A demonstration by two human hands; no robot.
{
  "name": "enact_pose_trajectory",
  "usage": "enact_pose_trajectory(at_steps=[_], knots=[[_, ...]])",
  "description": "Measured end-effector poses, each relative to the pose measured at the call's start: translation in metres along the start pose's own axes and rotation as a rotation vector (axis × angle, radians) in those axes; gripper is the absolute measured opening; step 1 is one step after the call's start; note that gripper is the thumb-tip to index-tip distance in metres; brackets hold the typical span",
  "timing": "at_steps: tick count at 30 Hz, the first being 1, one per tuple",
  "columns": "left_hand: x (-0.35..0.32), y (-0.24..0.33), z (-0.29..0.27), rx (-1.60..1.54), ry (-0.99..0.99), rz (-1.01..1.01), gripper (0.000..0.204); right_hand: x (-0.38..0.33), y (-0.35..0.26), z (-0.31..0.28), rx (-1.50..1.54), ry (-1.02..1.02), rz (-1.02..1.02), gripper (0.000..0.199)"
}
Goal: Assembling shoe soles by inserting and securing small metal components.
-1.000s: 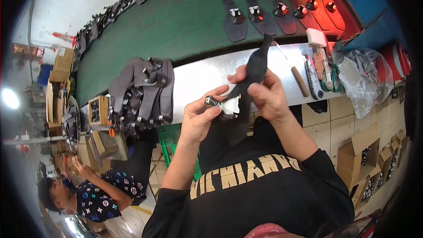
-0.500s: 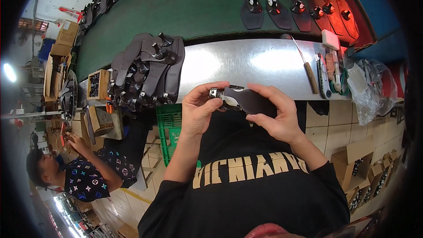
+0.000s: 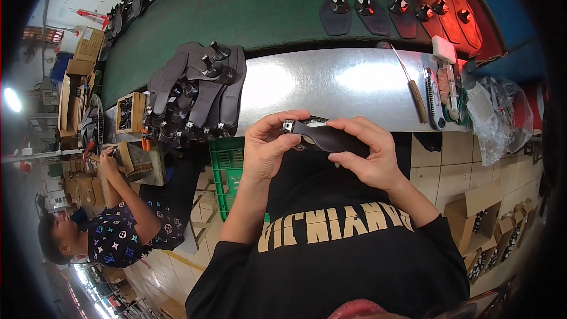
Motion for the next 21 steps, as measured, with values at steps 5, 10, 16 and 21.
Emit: enact_pose_trajectory(at_steps=[5,10,16,21], knots=[[0.0003,-0.0012,-0.0007,0.010,0.002,-0.021,0.035,0.0001,0.0015,0.0007,0.012,-0.010,-0.002,0.047],[-0.0004,-0.0039,-0.0022,0.007,0.008,-0.028,0.037,-0.0011,0.0032,0.0008,-0.001,-0.013,0.029,0.046],[-0.0018,0.0007,0.0030,0.081,0.019,0.002,0.037,-0.0013,0.0022,-0.0012,-0.025,-0.026,-0.001,0.045],[-0.0008,-0.0008,0.0018,0.104,-0.005,0.021,0.036,-0.0012,0.0007,-0.0015,-0.024,-0.038,-0.006,0.044]])
Point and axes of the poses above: each hand's wrist, its own x-axis towards the middle knuckle, its own z-axis out of the palm, y = z × x, the point moved 7 cm from there along x, towards the middle knuckle, and after that the axes turned 8 degrees about -z, right-handed, at the moved point
